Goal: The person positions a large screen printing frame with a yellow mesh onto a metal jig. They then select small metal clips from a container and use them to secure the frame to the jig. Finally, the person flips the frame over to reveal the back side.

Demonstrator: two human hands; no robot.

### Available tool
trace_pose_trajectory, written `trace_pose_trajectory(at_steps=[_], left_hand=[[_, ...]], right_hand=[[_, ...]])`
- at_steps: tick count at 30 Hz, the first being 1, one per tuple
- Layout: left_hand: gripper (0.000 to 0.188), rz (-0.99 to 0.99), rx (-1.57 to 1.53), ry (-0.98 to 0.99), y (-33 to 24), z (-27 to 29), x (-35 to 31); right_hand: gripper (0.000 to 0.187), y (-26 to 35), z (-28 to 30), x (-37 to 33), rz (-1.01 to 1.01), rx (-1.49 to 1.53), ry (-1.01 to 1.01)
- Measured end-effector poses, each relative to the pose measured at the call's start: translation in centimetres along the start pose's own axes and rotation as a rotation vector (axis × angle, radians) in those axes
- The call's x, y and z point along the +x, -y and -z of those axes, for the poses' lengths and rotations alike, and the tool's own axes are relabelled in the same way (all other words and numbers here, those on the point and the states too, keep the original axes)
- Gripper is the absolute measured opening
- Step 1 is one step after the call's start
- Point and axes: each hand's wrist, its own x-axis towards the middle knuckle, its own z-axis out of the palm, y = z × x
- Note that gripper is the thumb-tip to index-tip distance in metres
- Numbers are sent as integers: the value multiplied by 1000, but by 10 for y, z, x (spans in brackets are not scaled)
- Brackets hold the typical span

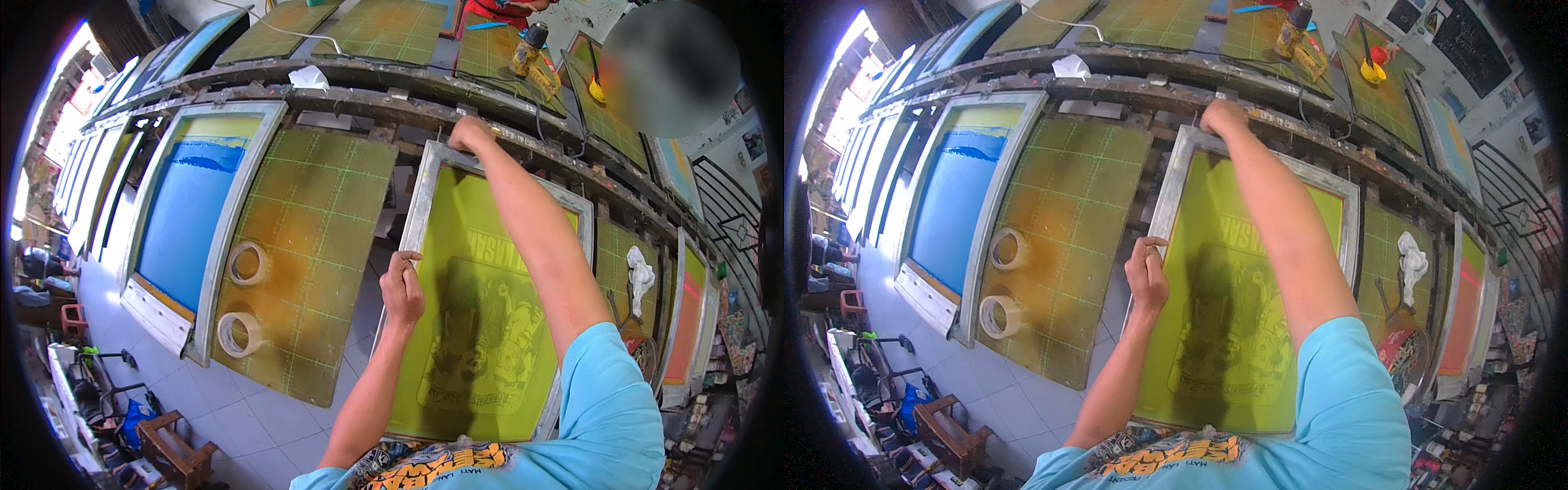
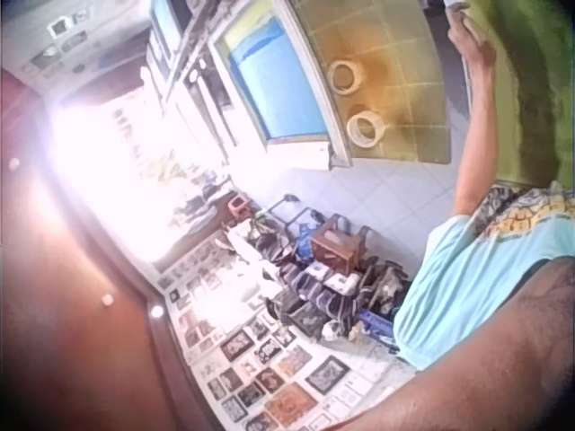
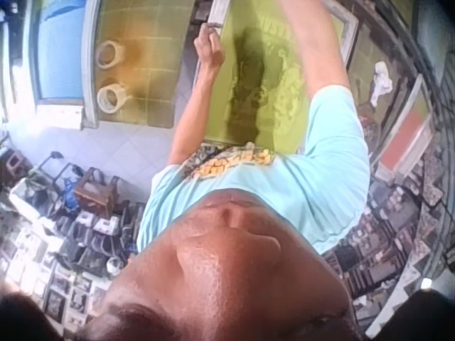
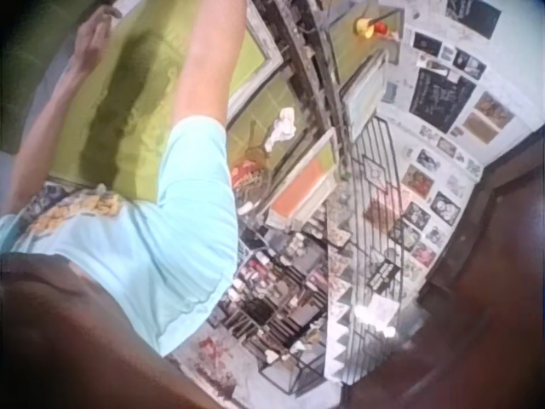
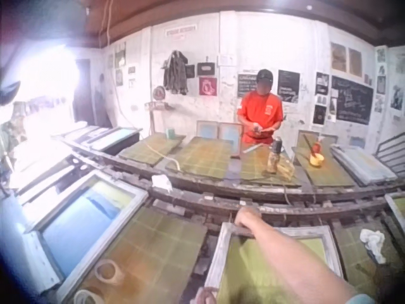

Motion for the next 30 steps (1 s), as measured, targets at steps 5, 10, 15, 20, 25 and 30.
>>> trace_pose_trajectory(at_steps=[5,10,15,20,25,30], left_hand=[[21,11,3,-5,1,-2,-2],[23,-4,-20,-36,-4,-8,-5],[25,-17,-1,-28,-3,-7,-1],[25,-17,16,-19,3,-5,-3],[30,-69,22,-39,5,-6,3],[29,-16,-9,-43,11,-7,8]], right_hand=[[40,-68,6,-14,-74,-51,38],[35,-103,4,-34,-128,17,-49],[32,-132,5,-44,-83,208,-182],[41,-205,-49,-165,0,726,-472],[29,-250,-123,-394,-226,883,-416],[26,-326,-193,-554,-587,755,-646]])
